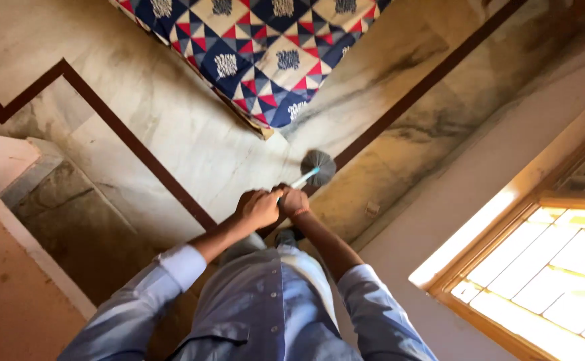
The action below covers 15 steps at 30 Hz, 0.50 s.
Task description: Sweeping the floor and under furniture using a long-handled duster.
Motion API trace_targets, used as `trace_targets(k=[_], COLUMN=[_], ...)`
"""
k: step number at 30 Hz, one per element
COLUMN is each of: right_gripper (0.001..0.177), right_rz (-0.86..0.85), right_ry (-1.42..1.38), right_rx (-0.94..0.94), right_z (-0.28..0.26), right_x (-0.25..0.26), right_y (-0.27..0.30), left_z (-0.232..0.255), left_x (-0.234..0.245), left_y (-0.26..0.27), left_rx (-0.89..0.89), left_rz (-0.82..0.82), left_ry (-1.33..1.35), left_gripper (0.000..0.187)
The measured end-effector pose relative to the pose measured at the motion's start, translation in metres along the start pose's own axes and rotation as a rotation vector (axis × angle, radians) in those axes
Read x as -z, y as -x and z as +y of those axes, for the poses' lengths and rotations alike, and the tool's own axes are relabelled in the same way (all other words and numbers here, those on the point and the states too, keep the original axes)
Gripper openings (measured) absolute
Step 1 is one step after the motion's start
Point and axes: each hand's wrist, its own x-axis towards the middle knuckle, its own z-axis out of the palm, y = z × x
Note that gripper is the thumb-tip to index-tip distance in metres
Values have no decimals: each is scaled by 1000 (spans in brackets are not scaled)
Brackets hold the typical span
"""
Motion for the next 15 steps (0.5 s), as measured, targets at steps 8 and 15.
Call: trace_targets(k=[8,15], right_gripper=[22,19], right_rz=[115,32], right_ry=[-193,184], right_rx=[-2,191], right_z=[-16,45], right_x=[93,-30], right_y=[18,-6], left_z=[41,4], left_x=[45,-24], left_y=[-27,-7], left_rx=[40,85], left_rz=[105,-4], left_ry=[12,179], left_gripper=[28,19])
